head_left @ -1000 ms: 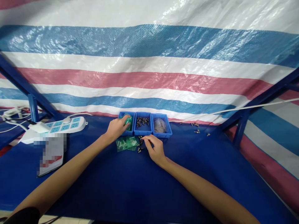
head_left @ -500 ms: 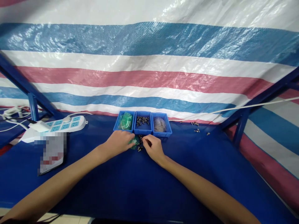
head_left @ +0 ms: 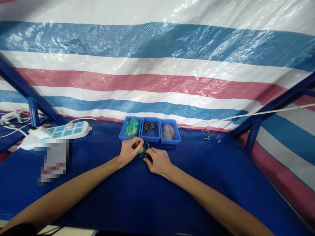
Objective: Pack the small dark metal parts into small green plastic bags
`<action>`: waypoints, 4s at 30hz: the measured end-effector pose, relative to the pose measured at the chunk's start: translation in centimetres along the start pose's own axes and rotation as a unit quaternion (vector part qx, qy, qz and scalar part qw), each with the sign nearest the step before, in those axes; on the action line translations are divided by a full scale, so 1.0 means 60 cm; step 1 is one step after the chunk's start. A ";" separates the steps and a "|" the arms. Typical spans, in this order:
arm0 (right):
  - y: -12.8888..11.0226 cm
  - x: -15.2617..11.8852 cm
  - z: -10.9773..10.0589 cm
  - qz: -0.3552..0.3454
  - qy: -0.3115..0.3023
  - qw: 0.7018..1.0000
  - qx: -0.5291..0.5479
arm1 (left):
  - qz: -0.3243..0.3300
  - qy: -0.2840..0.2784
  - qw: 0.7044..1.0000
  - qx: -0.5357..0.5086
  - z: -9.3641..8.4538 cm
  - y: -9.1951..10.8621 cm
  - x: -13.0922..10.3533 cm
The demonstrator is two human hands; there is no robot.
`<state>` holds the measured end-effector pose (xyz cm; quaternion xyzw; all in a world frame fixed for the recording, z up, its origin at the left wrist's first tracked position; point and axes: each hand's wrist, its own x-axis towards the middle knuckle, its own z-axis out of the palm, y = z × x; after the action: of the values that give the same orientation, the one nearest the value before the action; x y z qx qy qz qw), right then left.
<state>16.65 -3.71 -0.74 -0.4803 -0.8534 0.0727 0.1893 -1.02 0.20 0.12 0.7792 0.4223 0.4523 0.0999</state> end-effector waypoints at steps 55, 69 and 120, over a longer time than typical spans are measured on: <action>0.018 0.013 0.007 0.100 0.247 0.885 0.382 | 0.071 -0.105 0.991 -0.049 0.004 -0.009 -0.001; 0.015 0.008 -0.004 0.094 0.260 0.909 0.312 | 0.102 -0.085 0.989 -0.065 0.001 -0.001 -0.002; 0.022 0.005 0.021 -0.004 0.130 0.991 0.021 | 0.039 -0.051 0.994 -0.083 -0.004 0.002 0.005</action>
<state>17.06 -2.65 -2.24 -0.4778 -0.8220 0.0270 0.3088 -1.04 0.30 0.54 0.8062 0.3471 0.4489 0.1678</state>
